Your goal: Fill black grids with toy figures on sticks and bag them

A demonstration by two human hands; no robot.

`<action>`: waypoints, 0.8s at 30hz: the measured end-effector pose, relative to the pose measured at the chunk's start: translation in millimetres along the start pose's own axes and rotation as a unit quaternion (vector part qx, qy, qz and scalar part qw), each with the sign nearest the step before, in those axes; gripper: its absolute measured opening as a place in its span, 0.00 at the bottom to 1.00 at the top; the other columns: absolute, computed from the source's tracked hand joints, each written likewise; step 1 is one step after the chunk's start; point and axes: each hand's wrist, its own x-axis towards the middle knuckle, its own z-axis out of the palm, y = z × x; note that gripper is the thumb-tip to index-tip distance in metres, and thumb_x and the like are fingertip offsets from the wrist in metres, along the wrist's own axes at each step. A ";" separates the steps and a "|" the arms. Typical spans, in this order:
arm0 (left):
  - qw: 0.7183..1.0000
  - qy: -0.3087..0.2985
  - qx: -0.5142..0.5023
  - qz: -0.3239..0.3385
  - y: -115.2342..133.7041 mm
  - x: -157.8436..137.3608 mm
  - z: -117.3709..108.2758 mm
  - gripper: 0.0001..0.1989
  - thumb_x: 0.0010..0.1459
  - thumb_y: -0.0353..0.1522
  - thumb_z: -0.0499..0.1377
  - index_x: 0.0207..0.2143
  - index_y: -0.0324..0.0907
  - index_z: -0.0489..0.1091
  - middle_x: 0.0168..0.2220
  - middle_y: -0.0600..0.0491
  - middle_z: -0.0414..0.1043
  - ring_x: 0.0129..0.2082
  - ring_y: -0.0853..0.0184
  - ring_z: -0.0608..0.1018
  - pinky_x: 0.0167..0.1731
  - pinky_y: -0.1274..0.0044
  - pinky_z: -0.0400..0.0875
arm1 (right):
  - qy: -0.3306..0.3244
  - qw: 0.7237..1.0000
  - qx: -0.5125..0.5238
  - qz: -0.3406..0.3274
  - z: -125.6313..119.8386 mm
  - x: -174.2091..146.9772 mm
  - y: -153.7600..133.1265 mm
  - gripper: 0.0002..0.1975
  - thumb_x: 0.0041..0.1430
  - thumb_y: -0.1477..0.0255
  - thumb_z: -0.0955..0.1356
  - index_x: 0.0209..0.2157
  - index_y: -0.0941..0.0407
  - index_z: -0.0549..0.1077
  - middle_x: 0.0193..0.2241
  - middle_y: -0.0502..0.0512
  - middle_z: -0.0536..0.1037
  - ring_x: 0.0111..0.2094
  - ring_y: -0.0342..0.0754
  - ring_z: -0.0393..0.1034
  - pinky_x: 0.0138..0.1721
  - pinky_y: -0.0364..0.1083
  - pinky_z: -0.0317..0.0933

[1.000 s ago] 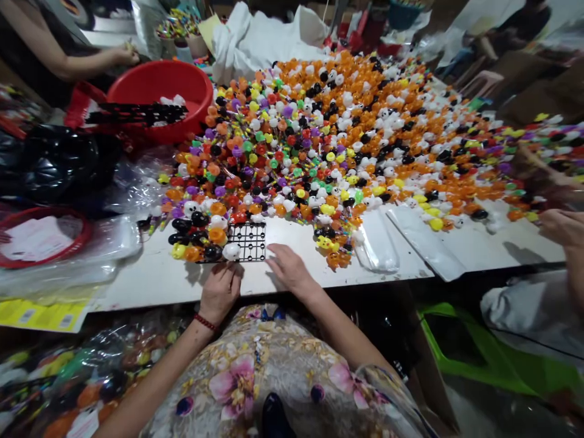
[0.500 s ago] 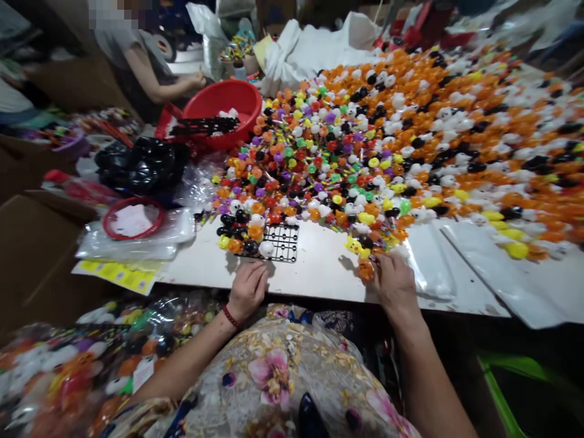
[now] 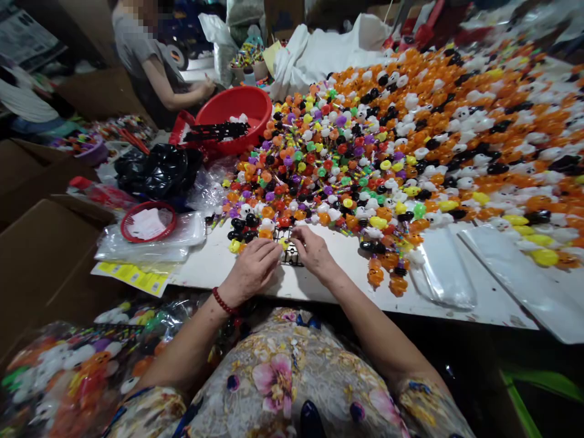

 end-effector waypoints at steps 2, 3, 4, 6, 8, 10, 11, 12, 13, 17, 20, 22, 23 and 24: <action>1.000 0.010 -0.002 0.000 -0.3 -1.9 1.3 0.18 0.63 0.28 0.53 0.55 0.42 0.66 0.45 0.45 0.76 0.48 0.60 0.73 0.51 0.62 0.72 | -0.050 0.999 -0.007 -0.006 4.1 6.5 -4.5 0.07 0.62 0.76 0.62 0.41 0.56 0.69 0.36 0.56 0.77 0.37 0.48 0.71 0.41 0.45 0.63; 1.000 0.013 -0.002 -0.002 -0.4 -2.4 1.2 0.18 0.63 0.28 0.53 0.55 0.43 0.66 0.45 0.46 0.76 0.48 0.60 0.73 0.51 0.62 0.72 | -0.075 0.997 -0.012 -0.009 5.4 8.9 -6.8 0.07 0.62 0.76 0.62 0.41 0.56 0.69 0.36 0.56 0.77 0.37 0.47 0.71 0.41 0.45 0.63; 1.000 0.012 -0.001 -0.007 -0.6 -2.4 0.9 0.17 0.63 0.28 0.53 0.55 0.43 0.67 0.45 0.46 0.75 0.49 0.60 0.73 0.52 0.62 0.72 | -0.096 0.995 -0.016 -0.011 6.4 10.9 -9.2 0.07 0.62 0.77 0.62 0.41 0.56 0.69 0.36 0.56 0.77 0.38 0.47 0.71 0.41 0.45 0.62; 1.000 0.006 0.001 -0.019 -1.1 -1.6 0.6 0.18 0.63 0.29 0.53 0.55 0.44 0.66 0.50 0.45 0.74 0.53 0.58 0.72 0.53 0.61 0.71 | -0.125 0.992 -0.020 -0.009 7.9 13.6 -14.3 0.07 0.64 0.76 0.61 0.40 0.55 0.68 0.36 0.56 0.77 0.38 0.48 0.71 0.42 0.45 0.62; 1.000 0.000 0.000 -0.025 -1.9 -0.5 1.6 0.20 0.63 0.29 0.52 0.57 0.43 0.64 0.55 0.43 0.70 0.58 0.57 0.69 0.56 0.60 0.69 | -0.139 0.990 -0.011 0.006 10.0 14.1 -20.2 0.08 0.67 0.74 0.59 0.41 0.55 0.68 0.36 0.56 0.77 0.38 0.48 0.71 0.43 0.46 0.62; 1.000 0.007 0.000 -0.022 -2.9 -0.2 3.9 0.21 0.63 0.28 0.52 0.59 0.42 0.61 0.58 0.42 0.67 0.60 0.57 0.67 0.57 0.60 0.67 | -0.136 0.990 0.015 0.041 13.8 12.5 -26.3 0.11 0.68 0.72 0.57 0.45 0.55 0.68 0.37 0.55 0.77 0.39 0.48 0.72 0.44 0.46 0.63; 1.000 0.016 0.001 -0.022 -3.6 -0.6 5.5 0.22 0.63 0.28 0.52 0.59 0.41 0.60 0.58 0.42 0.68 0.60 0.57 0.67 0.57 0.60 0.67 | -0.130 0.989 0.033 0.062 16.3 11.1 -28.7 0.12 0.69 0.71 0.57 0.49 0.55 0.67 0.39 0.55 0.77 0.41 0.48 0.73 0.45 0.47 0.63; 0.999 0.026 0.002 -0.022 -4.6 -1.2 7.2 0.21 0.63 0.27 0.52 0.59 0.42 0.60 0.57 0.42 0.69 0.59 0.57 0.68 0.57 0.60 0.67 | -0.123 0.988 0.053 0.082 18.9 9.3 -30.3 0.14 0.69 0.70 0.57 0.53 0.55 0.65 0.41 0.55 0.77 0.43 0.48 0.73 0.47 0.47 0.63; 0.999 0.030 0.004 -0.023 -5.9 -2.0 9.0 0.21 0.63 0.27 0.52 0.58 0.42 0.61 0.55 0.43 0.70 0.59 0.57 0.69 0.56 0.60 0.68 | -0.114 0.986 0.073 0.099 21.0 7.0 -30.8 0.16 0.70 0.70 0.57 0.56 0.54 0.63 0.43 0.55 0.77 0.45 0.48 0.73 0.49 0.47 0.63; 1.000 0.013 0.004 -0.016 -10.5 -5.2 13.7 0.20 0.62 0.28 0.53 0.56 0.43 0.64 0.55 0.43 0.71 0.59 0.54 0.69 0.56 0.57 0.67 | -0.067 0.990 0.096 0.084 11.5 -15.1 -19.7 0.21 0.69 0.71 0.56 0.61 0.52 0.60 0.49 0.55 0.76 0.50 0.46 0.70 0.53 0.47 0.63; 1.000 0.007 0.007 -0.013 -11.2 -6.5 13.4 0.20 0.61 0.29 0.53 0.56 0.43 0.64 0.56 0.42 0.70 0.60 0.53 0.68 0.57 0.56 0.66 | -0.007 0.999 -0.036 0.032 -25.5 -48.7 4.5 0.19 0.65 0.75 0.60 0.56 0.51 0.69 0.50 0.58 0.74 0.52 0.50 0.67 0.54 0.50 0.62; 1.000 0.006 0.006 -0.014 -11.2 -6.4 12.5 0.20 0.61 0.29 0.53 0.56 0.43 0.64 0.56 0.43 0.70 0.60 0.53 0.68 0.57 0.56 0.66 | 0.026 0.982 -0.180 0.047 -59.7 -73.1 27.3 0.18 0.59 0.78 0.64 0.50 0.53 0.75 0.47 0.61 0.73 0.49 0.54 0.65 0.50 0.53 0.63; 1.000 0.008 0.002 -0.013 -11.3 -6.3 12.1 0.20 0.61 0.29 0.54 0.56 0.44 0.65 0.55 0.43 0.70 0.59 0.53 0.68 0.57 0.56 0.66 | 0.036 0.964 -0.256 0.069 -76.7 -83.9 39.2 0.16 0.58 0.77 0.65 0.47 0.53 0.76 0.45 0.62 0.73 0.47 0.56 0.64 0.48 0.55 0.62; 1.000 0.009 -0.003 -0.012 -11.6 -6.1 11.7 0.20 0.61 0.29 0.54 0.56 0.44 0.65 0.55 0.43 0.71 0.59 0.53 0.68 0.56 0.56 0.67 | 0.044 0.942 -0.320 0.089 -92.2 -93.2 50.4 0.14 0.57 0.77 0.65 0.44 0.53 0.78 0.43 0.62 0.73 0.45 0.57 0.63 0.46 0.55 0.60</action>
